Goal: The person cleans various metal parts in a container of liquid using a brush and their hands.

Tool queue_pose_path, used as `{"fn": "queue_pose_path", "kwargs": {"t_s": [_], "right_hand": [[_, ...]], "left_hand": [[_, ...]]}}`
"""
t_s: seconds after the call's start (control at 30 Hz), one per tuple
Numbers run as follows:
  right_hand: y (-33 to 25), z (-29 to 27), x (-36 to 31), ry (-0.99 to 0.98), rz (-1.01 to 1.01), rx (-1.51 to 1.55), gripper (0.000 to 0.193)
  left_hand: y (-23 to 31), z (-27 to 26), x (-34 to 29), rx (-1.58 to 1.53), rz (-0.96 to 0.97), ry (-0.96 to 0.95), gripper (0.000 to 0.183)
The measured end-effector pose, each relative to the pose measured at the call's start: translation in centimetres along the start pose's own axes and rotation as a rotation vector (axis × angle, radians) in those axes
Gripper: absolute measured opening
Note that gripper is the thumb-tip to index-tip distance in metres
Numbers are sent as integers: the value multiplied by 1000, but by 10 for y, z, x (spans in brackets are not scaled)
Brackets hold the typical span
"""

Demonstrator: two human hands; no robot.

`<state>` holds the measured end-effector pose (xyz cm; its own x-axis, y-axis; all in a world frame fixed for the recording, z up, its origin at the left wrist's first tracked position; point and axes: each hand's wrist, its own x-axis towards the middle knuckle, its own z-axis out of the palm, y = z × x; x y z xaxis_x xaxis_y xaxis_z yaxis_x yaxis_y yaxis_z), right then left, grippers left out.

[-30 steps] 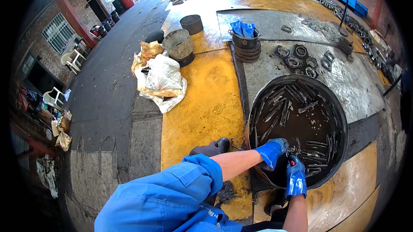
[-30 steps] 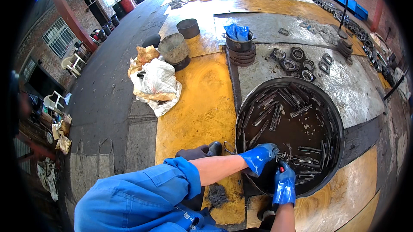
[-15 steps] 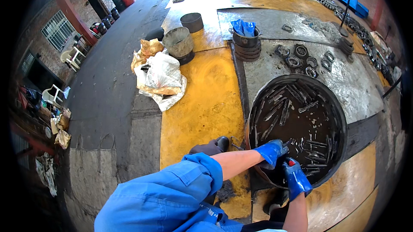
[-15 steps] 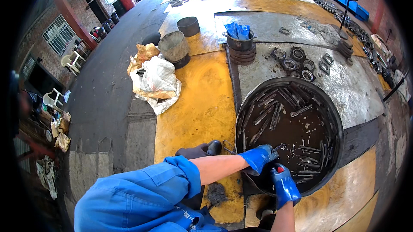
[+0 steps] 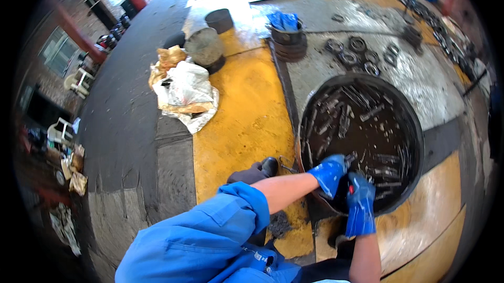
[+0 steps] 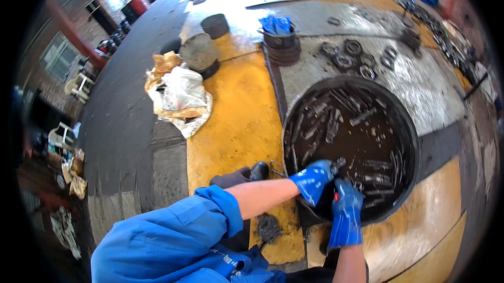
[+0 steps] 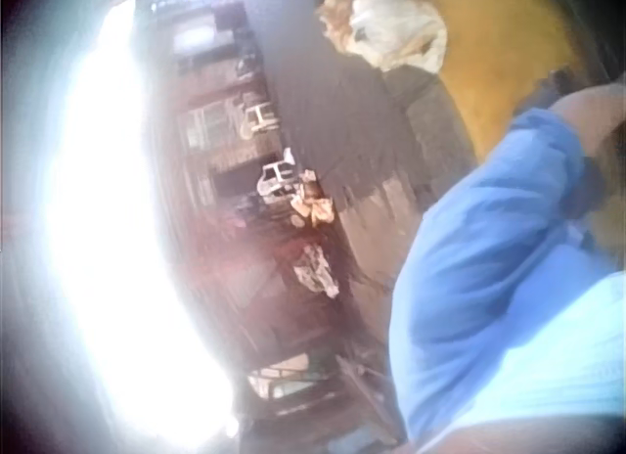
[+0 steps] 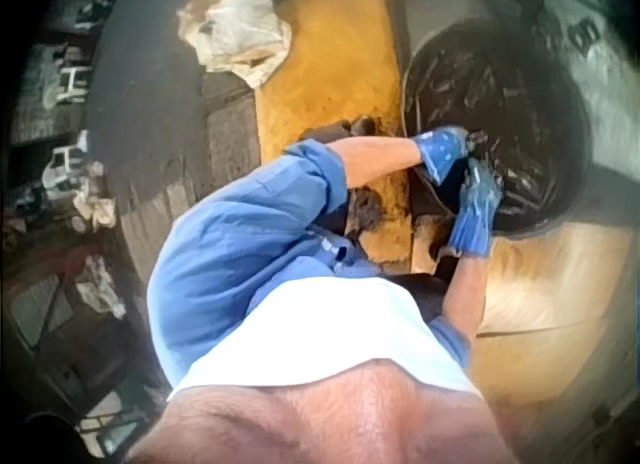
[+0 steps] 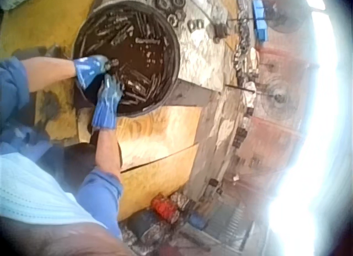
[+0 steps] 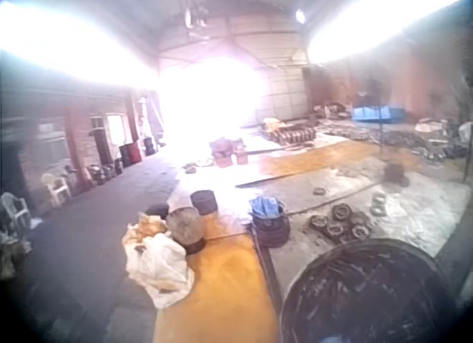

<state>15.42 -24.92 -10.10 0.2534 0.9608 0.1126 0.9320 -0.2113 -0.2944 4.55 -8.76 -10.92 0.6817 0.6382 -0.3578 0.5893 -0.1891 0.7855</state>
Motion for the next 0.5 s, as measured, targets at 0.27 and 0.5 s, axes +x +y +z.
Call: {"fn": "queue_pose_path", "kwargs": {"t_s": [0.27, 0.5], "right_hand": [[0, -15, 17, 134, 360, 704, 24], [11, -62, 26, -49, 577, 1067, 20]], "left_hand": [[17, -36, 0, -129, 345, 197, 35], [-11, -54, 18, -350, 313, 267, 17]]}}
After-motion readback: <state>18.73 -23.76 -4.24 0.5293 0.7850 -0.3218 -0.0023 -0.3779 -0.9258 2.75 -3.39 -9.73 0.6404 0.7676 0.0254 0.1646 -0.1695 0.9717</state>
